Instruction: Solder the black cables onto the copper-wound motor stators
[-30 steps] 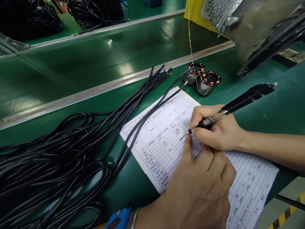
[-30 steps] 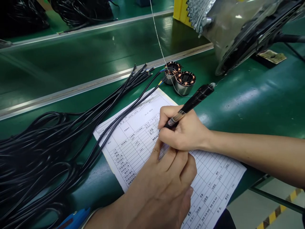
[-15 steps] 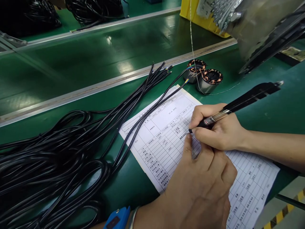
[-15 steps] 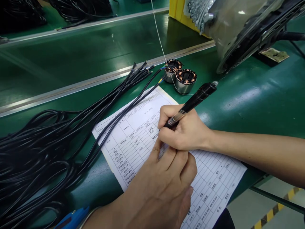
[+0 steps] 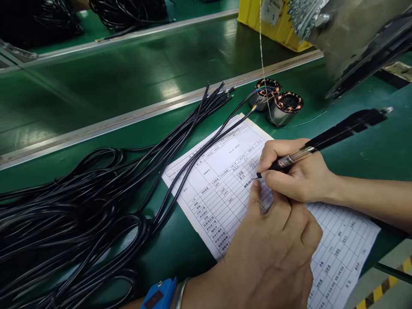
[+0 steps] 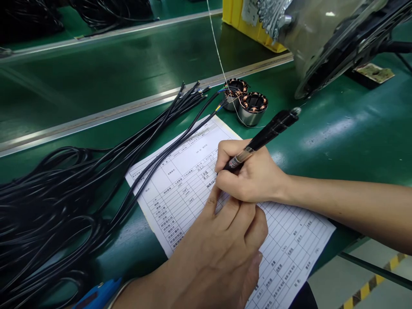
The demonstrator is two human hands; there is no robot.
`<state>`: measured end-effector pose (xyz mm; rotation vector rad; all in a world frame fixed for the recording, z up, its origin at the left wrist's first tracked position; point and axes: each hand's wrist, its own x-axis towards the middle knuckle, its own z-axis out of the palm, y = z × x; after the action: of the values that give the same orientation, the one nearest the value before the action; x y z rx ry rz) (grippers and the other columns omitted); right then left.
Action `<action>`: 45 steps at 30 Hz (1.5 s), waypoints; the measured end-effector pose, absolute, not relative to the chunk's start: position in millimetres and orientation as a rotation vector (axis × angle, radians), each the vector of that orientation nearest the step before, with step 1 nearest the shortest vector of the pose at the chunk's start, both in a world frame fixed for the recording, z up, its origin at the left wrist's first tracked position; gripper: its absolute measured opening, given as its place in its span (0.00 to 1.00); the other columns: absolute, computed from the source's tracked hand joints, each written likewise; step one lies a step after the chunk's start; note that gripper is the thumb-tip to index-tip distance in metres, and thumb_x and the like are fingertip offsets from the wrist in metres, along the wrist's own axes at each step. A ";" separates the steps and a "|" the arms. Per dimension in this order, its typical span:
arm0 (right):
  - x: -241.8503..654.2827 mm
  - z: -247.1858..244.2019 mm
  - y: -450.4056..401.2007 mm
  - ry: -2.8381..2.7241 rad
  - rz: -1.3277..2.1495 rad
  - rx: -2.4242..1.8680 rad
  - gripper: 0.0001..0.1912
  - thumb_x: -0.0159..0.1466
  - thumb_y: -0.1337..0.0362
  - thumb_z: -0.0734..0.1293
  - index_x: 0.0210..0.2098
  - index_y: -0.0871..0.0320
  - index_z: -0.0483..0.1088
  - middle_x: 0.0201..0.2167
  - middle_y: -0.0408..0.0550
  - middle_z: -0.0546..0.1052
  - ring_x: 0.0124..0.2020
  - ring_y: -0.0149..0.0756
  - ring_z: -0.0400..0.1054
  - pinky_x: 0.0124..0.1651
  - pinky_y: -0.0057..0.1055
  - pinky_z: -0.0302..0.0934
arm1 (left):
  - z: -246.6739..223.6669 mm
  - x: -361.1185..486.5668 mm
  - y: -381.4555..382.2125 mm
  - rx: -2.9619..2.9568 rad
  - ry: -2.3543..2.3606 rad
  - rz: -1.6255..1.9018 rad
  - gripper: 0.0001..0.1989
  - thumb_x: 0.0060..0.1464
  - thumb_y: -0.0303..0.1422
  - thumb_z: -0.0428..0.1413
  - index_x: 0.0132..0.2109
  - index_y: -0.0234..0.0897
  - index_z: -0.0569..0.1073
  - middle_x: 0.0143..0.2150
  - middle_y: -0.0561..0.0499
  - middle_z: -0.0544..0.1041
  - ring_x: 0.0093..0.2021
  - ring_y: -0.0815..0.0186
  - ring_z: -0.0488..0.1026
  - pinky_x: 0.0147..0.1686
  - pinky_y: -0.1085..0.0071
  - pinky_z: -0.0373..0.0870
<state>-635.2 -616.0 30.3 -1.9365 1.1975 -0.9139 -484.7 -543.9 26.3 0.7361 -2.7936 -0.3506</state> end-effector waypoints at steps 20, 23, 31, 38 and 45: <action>-635.1 31.7 -616.0 1.191 -0.896 -1.919 0.08 0.47 0.74 0.64 0.20 0.54 0.63 0.17 0.41 0.70 0.18 0.30 0.59 0.18 0.32 0.53 | 27.1 -485.3 -544.3 0.753 -2.804 -0.378 0.24 0.64 0.37 0.44 0.60 0.27 0.66 0.55 0.39 0.70 0.58 0.50 0.63 0.63 0.44 0.56; -635.1 31.2 -616.1 1.195 -0.904 -1.921 0.08 0.47 0.74 0.64 0.20 0.54 0.63 0.18 0.41 0.70 0.18 0.30 0.60 0.19 0.32 0.54 | 27.1 -485.5 -544.0 0.754 -2.799 -0.363 0.24 0.64 0.37 0.45 0.60 0.27 0.66 0.55 0.39 0.70 0.59 0.49 0.63 0.63 0.44 0.56; -635.2 31.7 -616.3 1.183 -0.894 -1.920 0.08 0.47 0.74 0.64 0.20 0.53 0.63 0.17 0.40 0.69 0.17 0.30 0.59 0.18 0.32 0.53 | 27.1 -485.3 -545.2 0.748 -2.799 -0.366 0.24 0.64 0.37 0.44 0.60 0.26 0.66 0.54 0.39 0.70 0.58 0.49 0.63 0.62 0.44 0.57; -633.8 32.4 -616.3 1.228 -0.911 -1.900 0.08 0.47 0.73 0.64 0.20 0.53 0.63 0.17 0.41 0.70 0.18 0.31 0.60 0.19 0.33 0.54 | 27.8 -485.0 -544.5 0.749 -2.801 -0.372 0.24 0.63 0.37 0.45 0.61 0.26 0.66 0.56 0.39 0.70 0.59 0.48 0.63 0.63 0.44 0.56; -635.5 32.6 -616.9 1.198 -0.877 -1.922 0.09 0.47 0.74 0.64 0.20 0.53 0.62 0.17 0.41 0.69 0.18 0.31 0.59 0.19 0.33 0.53 | 27.0 -484.0 -544.8 0.744 -2.801 -0.379 0.24 0.64 0.37 0.44 0.60 0.26 0.66 0.55 0.39 0.69 0.60 0.48 0.62 0.63 0.44 0.56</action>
<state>-635.5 -616.9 32.6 -1.9219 1.1977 -0.8767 -484.0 -544.8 27.0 0.7435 -2.8013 -0.3788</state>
